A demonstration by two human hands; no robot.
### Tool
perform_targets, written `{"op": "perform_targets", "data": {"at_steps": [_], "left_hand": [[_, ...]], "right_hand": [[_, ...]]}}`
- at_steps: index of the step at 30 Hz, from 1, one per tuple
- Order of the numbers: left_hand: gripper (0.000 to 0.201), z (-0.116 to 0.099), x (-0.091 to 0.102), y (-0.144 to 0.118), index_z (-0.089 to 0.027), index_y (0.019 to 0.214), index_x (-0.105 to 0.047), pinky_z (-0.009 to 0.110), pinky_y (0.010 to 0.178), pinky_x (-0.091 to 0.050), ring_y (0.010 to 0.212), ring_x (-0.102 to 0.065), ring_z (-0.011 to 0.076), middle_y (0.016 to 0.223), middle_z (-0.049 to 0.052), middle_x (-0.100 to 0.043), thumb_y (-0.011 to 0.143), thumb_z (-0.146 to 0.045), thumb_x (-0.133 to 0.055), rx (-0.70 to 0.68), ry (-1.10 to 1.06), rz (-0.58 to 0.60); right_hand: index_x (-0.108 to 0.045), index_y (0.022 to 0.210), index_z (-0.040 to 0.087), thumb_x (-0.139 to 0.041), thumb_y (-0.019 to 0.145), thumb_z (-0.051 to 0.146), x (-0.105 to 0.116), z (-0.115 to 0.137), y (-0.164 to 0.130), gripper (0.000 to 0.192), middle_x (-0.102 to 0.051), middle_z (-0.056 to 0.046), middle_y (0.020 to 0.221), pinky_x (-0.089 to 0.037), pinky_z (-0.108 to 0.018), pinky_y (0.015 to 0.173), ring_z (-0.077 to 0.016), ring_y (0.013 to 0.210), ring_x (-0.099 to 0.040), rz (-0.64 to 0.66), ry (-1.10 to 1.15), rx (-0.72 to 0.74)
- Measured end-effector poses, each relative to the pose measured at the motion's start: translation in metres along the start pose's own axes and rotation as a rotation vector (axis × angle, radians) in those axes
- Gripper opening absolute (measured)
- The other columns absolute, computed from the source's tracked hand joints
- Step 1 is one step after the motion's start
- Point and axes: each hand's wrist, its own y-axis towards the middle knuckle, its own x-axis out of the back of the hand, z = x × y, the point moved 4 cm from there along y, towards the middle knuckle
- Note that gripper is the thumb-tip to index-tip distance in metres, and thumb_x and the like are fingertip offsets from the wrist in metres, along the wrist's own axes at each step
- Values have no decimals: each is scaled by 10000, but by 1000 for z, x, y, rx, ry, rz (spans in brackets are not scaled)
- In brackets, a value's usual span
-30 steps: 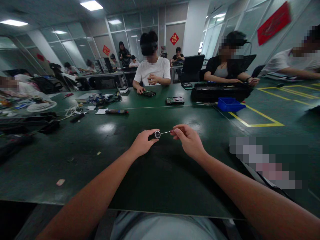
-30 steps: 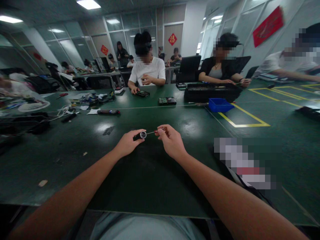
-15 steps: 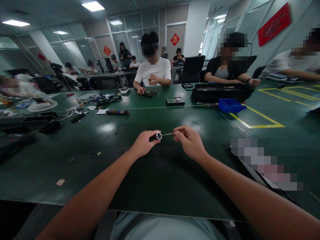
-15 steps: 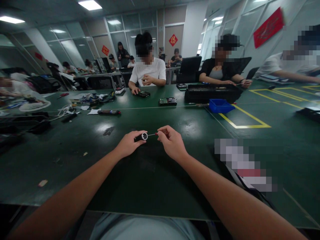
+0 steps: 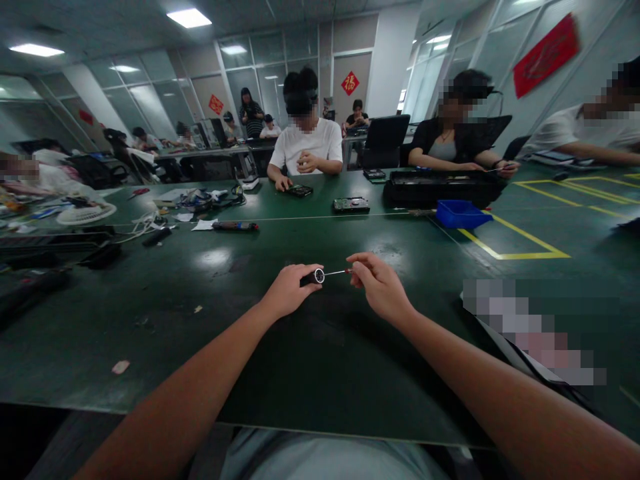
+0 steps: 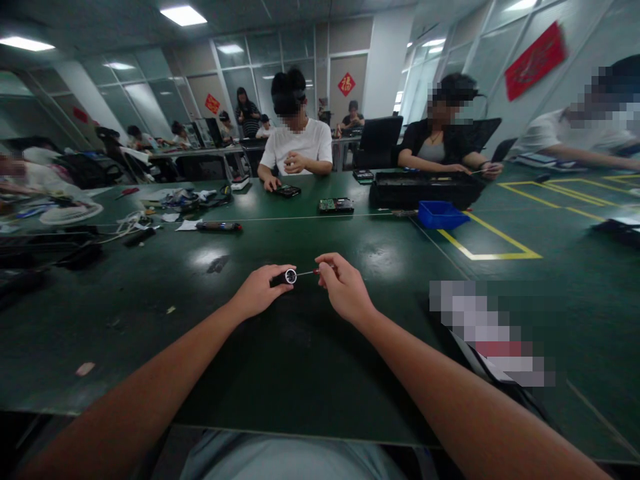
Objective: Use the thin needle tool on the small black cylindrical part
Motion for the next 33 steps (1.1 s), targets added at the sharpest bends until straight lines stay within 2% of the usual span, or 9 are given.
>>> {"op": "perform_targets", "data": {"at_steps": [5, 10, 14, 16, 19, 24, 27, 30, 33], "left_hand": [[385, -1, 1, 0, -233, 1255, -664, 403, 996, -437, 1074, -635, 246, 1163, 61, -708, 872, -244, -696, 17, -6, 3], [399, -2, 1, 0, -241, 1264, -660, 401, 985, -443, 1066, -632, 243, 1160, 59, -707, 868, -247, -702, 22, -4, -3], [395, -2, 1, 0, -242, 1263, -661, 402, 984, -444, 1063, -632, 243, 1155, 54, -708, 870, -252, -699, 24, -2, -4], [385, -2, 1, 0, -243, 1258, -665, 413, 991, -441, 1069, -631, 248, 1164, 57, -706, 874, -261, -693, 24, -2, 7], [393, -1, 1, 0, -240, 1270, -658, 421, 993, -440, 1088, -626, 254, 1186, 64, -700, 879, -274, -684, 27, -15, 18], [405, -1, 1, 0, -248, 1286, -646, 415, 992, -444, 1088, -623, 248, 1196, 64, -695, 883, -275, -681, 35, -30, 5], [413, -6, 3, 1, -258, 1306, -629, 420, 1032, -417, 1128, -603, 237, 1221, 62, -685, 896, -259, -671, -27, -19, -8], [402, -8, 4, 2, -281, 1310, -620, 472, 1106, -341, 1176, -580, 236, 1248, 54, -673, 909, -272, -659, -90, 19, 12], [404, -4, 2, 2, -294, 1312, -616, 530, 1137, -274, 1191, -570, 248, 1252, 53, -669, 910, -295, -660, -52, 56, 39]], "right_hand": [[-656, 926, 207, -415, 977, 473, -2, 1, 0, 363, -538, 26, 578, -418, -305, 577, -158, 552, -543, 31, -81, -20], [-601, 1155, 211, -438, 965, 381, 0, -2, -1, 303, -574, 17, 687, -423, -302, 594, -169, 639, -570, 11, -62, -16], [-640, 1011, 215, -401, 981, 439, -1, -2, -2, 329, -553, 7, 695, -428, -309, 593, -163, 624, -543, 37, -48, -10], [-634, 1024, 217, -409, 979, 435, -1, -2, -2, 317, -575, -1, 729, -444, -319, 608, -165, 632, -548, 9, -69, -10], [-588, 1074, 211, -506, 931, 390, 0, -2, -1, 243, -631, -19, 807, -491, -337, 680, -175, 708, -595, -54, 33, -14], [-617, 913, 201, -589, 874, 478, -4, -12, 3, 280, -651, -41, 818, -545, -382, 784, -182, 763, -634, -75, 316, -102], [-608, 881, 215, -591, 860, 527, -5, -22, 6, 314, -627, -34, 798, -580, -391, 758, -177, 723, -621, -132, 489, -194], [-589, 841, 225, -564, 883, 525, -5, -29, 9, 304, -598, -37, 733, -600, -399, 716, -179, 653, -587, -131, 554, -268], [-574, 810, 227, -559, 889, 506, -3, -33, 10, 290, -567, -29, 689, -598, -394, 670, -170, 595, -544, -143, 539, -317]]}}
